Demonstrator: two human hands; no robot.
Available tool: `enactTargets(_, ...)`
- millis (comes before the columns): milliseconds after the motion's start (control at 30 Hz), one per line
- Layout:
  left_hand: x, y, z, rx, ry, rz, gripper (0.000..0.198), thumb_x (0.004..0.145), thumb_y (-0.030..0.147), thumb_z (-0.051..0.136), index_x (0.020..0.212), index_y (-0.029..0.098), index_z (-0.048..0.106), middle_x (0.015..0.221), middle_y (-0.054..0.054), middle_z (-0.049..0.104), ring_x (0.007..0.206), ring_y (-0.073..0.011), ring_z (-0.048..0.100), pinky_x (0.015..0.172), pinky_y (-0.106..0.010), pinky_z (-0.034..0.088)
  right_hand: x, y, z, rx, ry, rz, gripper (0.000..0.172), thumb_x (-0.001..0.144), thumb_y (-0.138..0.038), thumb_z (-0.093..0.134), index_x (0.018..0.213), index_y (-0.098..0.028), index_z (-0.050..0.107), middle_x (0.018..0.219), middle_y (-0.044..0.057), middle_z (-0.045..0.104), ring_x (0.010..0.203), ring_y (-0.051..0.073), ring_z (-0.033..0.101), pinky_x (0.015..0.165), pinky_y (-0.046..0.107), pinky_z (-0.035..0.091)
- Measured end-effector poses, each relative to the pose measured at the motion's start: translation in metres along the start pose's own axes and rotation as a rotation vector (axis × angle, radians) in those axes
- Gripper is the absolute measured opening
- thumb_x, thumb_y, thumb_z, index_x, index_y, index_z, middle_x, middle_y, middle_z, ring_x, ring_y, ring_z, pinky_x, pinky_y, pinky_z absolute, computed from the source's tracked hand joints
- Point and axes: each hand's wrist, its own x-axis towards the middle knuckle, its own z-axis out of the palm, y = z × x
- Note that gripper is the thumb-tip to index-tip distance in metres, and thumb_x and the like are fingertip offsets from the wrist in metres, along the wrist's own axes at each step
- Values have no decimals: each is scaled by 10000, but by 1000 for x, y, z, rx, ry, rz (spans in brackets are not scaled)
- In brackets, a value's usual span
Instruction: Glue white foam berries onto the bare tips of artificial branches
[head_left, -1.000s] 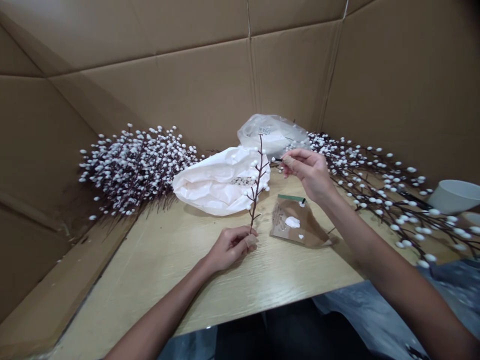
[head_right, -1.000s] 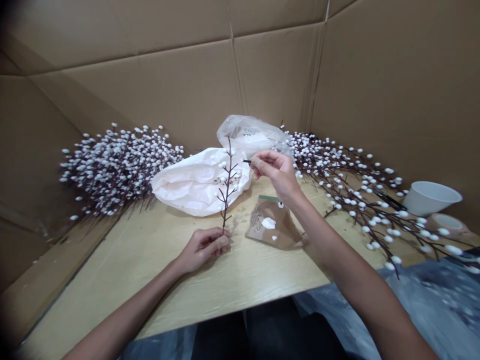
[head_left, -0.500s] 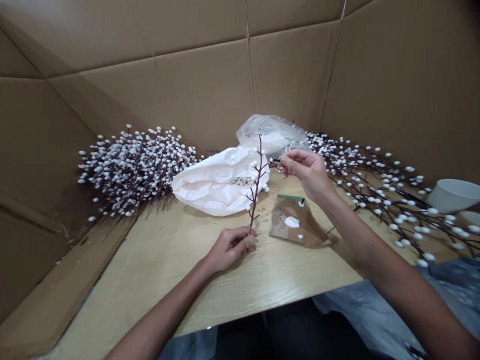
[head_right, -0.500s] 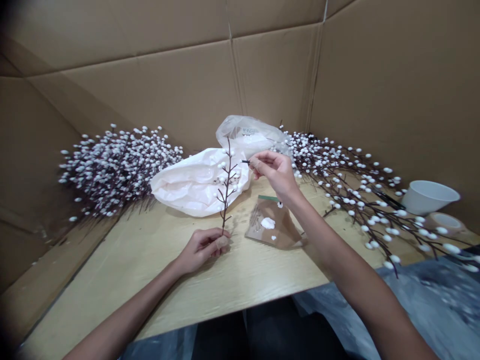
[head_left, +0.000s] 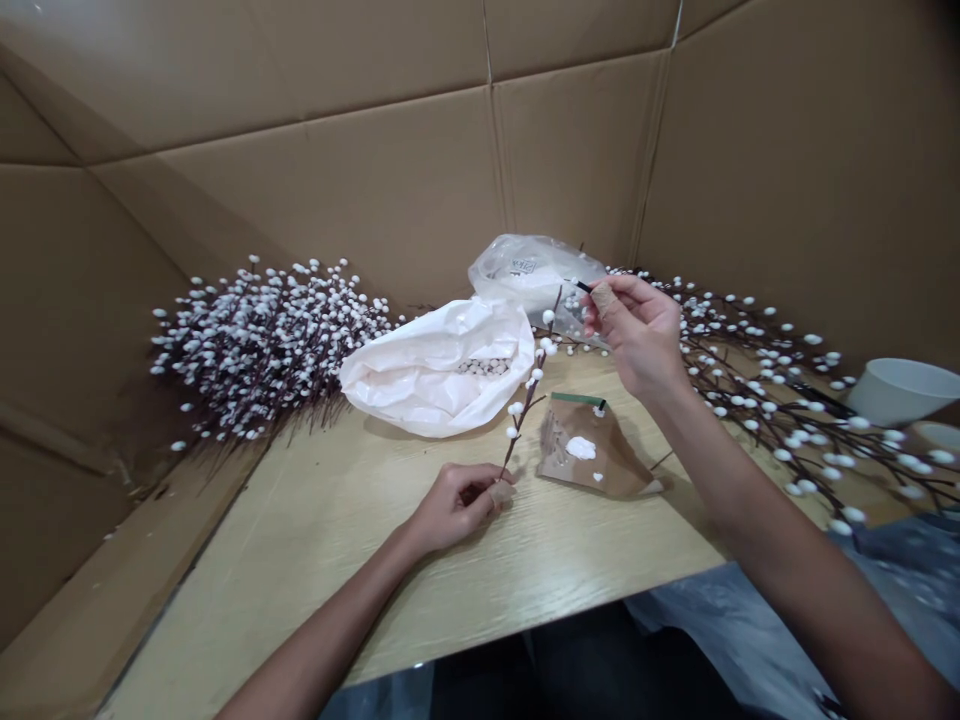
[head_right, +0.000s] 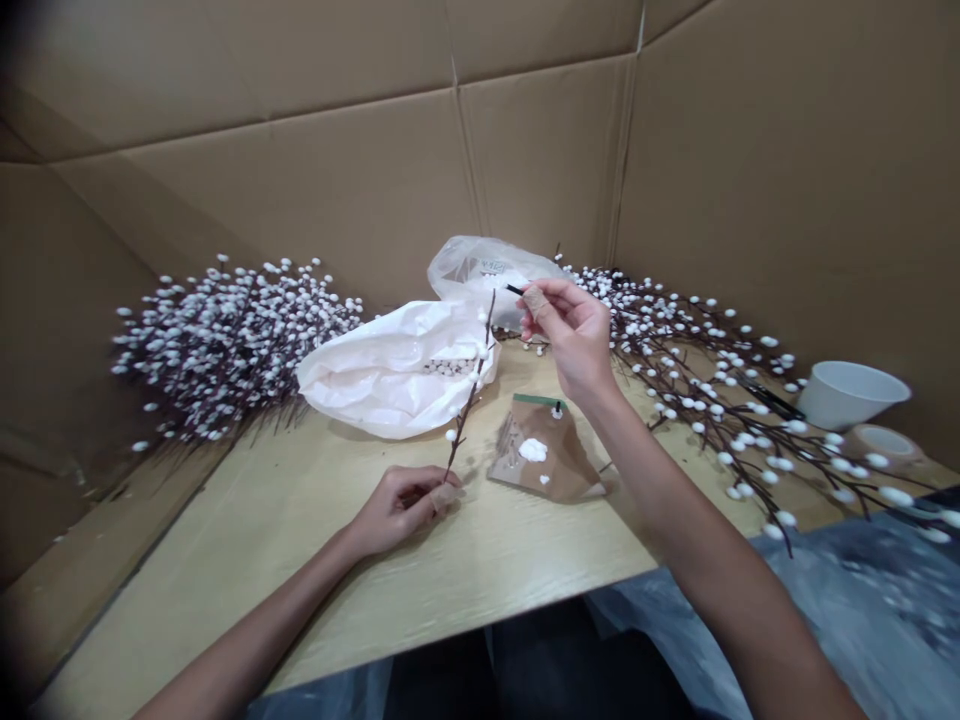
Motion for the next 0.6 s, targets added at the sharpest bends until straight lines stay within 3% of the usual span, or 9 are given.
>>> enactTargets(600, 0, 3, 0, -15, -4, -29, 327, 870, 351, 508, 870, 79, 689, 657, -30, 584, 533, -85, 436, 486, -198, 317, 3, -1, -5, 0, 8, -20, 218, 635, -348, 813, 711, -191, 684, 629, -16, 638, 493, 76, 536, 449, 212, 461)
